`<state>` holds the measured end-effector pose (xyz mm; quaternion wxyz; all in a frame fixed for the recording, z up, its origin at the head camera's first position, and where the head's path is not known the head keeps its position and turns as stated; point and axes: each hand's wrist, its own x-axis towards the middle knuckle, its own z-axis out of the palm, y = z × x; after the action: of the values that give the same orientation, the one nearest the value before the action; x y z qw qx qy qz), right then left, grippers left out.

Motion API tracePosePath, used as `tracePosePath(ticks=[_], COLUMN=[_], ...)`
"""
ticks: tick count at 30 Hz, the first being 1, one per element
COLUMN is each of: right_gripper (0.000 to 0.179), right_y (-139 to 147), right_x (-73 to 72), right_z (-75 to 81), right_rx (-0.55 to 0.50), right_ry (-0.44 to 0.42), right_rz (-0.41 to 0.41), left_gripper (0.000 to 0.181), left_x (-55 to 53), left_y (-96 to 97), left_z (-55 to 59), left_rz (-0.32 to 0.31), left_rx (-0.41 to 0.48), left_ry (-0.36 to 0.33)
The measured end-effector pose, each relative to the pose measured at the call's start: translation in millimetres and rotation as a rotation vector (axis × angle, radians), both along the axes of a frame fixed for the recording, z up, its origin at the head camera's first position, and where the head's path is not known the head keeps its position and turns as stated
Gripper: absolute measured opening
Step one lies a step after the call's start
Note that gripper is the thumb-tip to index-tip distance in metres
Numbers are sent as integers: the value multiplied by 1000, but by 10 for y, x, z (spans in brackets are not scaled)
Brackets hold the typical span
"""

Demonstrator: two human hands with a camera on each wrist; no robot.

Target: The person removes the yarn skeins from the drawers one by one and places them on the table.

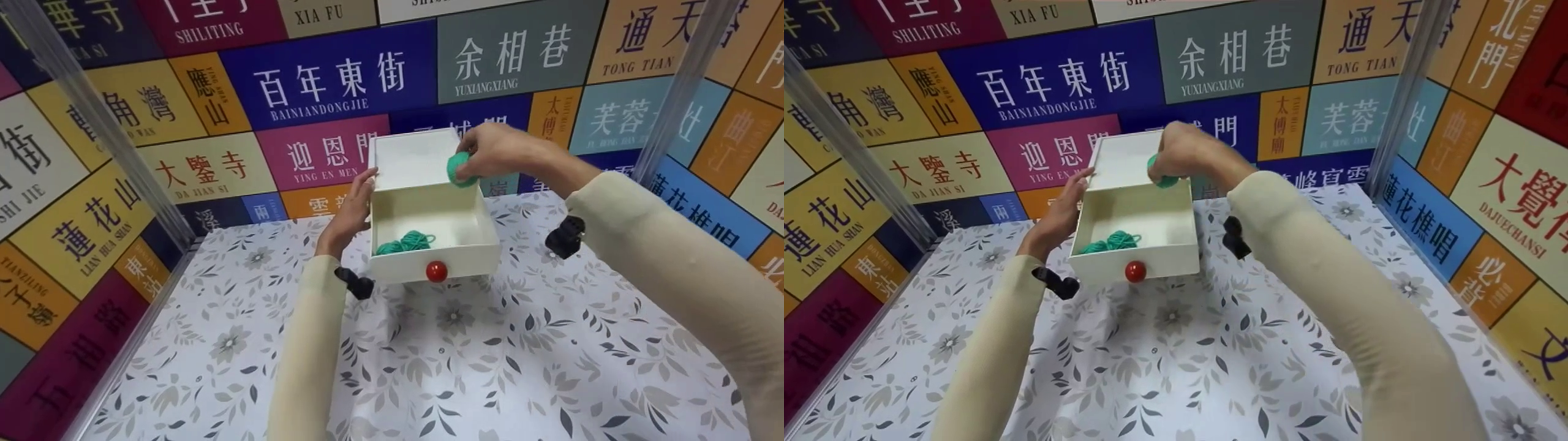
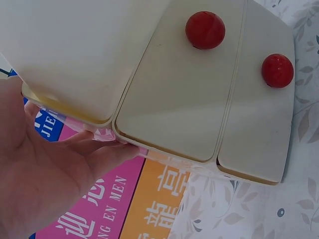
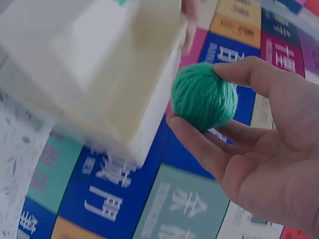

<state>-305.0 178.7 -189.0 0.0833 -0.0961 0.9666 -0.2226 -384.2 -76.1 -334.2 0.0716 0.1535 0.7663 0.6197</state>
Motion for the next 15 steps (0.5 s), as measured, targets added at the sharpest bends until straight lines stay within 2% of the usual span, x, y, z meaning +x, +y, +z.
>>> tracePosePath(ticks=[3,7,11,15], right_gripper=[54,55,56,60], right_y=[196,428,612,780], right_x=[-35,-97,-170,-232], right_z=[-25,-157,-365,-621], right_rx=[-26,-65,-92,-128], right_ry=[28,48,60,30], right_rz=[-52,-109,-153,-177], left_gripper=[47,46,46,45], left_x=[3,-5,-9,5], left_y=[6,10,12,19], left_z=[16,21,11,6], left_rz=[5,18,30,24], left_rx=[4,0,1,3], left_ry=[10,26,36,34])
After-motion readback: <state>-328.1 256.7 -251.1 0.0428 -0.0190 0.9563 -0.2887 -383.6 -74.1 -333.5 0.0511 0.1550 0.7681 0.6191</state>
